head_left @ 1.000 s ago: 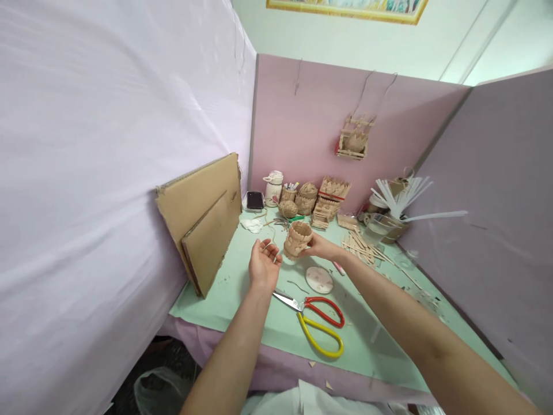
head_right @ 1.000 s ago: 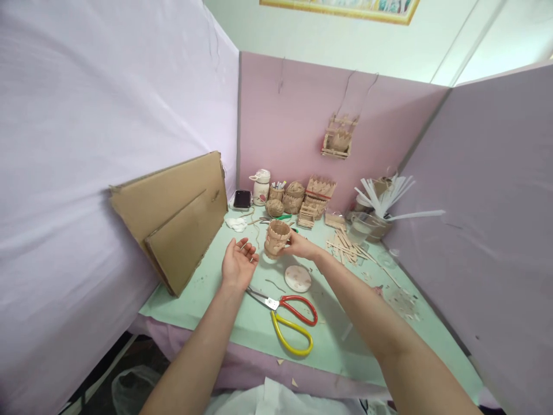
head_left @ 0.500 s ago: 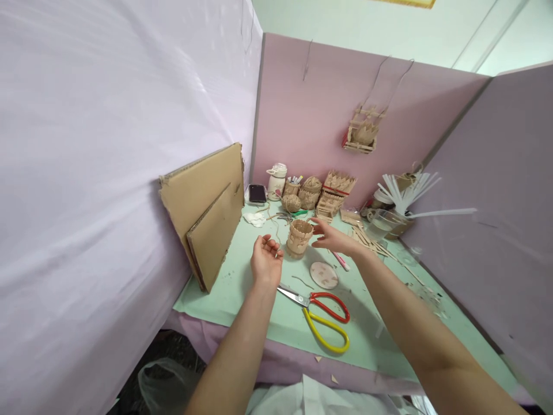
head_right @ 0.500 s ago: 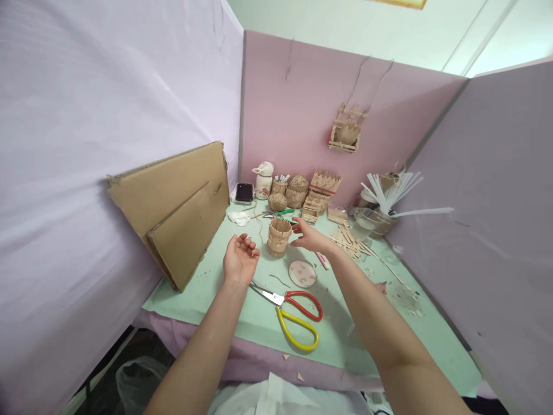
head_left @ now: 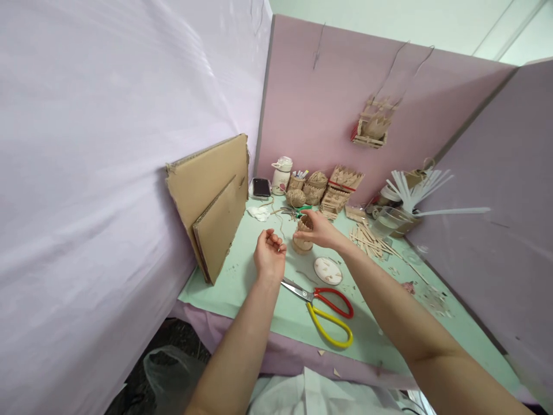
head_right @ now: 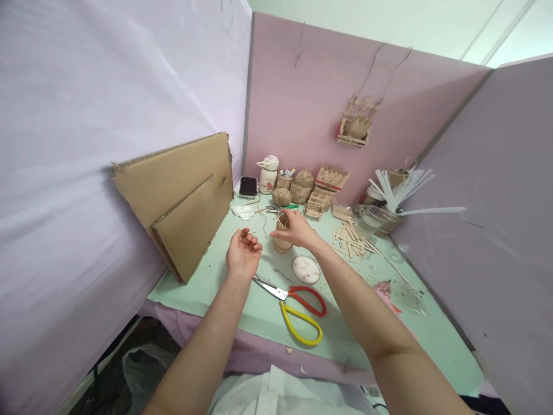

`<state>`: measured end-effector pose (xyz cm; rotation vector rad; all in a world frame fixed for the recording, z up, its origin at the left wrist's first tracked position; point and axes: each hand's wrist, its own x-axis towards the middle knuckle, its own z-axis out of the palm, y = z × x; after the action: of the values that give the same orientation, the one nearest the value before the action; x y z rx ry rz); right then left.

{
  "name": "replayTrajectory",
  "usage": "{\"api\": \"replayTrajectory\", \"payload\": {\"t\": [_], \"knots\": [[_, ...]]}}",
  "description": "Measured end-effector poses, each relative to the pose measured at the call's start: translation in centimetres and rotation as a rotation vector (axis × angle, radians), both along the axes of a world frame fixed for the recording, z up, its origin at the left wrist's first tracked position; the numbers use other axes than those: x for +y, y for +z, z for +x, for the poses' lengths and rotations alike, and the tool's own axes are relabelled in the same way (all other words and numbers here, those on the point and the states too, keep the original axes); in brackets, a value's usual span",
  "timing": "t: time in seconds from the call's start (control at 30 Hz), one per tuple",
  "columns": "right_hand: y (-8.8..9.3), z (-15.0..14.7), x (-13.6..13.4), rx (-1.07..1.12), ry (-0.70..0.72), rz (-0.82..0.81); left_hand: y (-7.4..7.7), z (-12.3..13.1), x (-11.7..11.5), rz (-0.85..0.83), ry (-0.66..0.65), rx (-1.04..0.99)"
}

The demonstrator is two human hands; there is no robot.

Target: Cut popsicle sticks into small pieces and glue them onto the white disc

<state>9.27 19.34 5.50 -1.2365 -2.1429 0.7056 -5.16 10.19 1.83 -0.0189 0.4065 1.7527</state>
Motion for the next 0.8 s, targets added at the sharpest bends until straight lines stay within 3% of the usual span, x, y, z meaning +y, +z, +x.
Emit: {"api": "replayTrajectory", "payload": {"t": [0.2, 0.27, 0.4, 0.47, 0.57, 0.8], "knots": [[4.0, 3.6, -0.1, -0.059, 0.303, -0.170, 0.1, 0.1, -0.1, 0.019, -0.037, -0.001], [5.2, 5.3, -0.4, -0.006, 0.427, -0.315, 0.1, 0.2, -0.1, 0.025, -0.056, 0.002], [6.1, 7.0, -1.0, 0.096, 0.508, -0.467, 0.1, 0.5, -0.1, 0.037, -0.122, 0.028], [6.0, 6.8, -1.2, -0.002, 0.431, -0.385, 0.0, 0.6, 0.0, 0.038, -0.140, 0.042], [5.4, 5.5, -0.8, -0.222, 0.192, -0.191, -0.1, 0.7, 0.1, 0.032, -0.134, 0.057], [3.7, 1.3, 1.7, -0.433, -0.210, 0.041, -0.2, 0.6, 0.4, 0.021, -0.120, 0.092]]}}
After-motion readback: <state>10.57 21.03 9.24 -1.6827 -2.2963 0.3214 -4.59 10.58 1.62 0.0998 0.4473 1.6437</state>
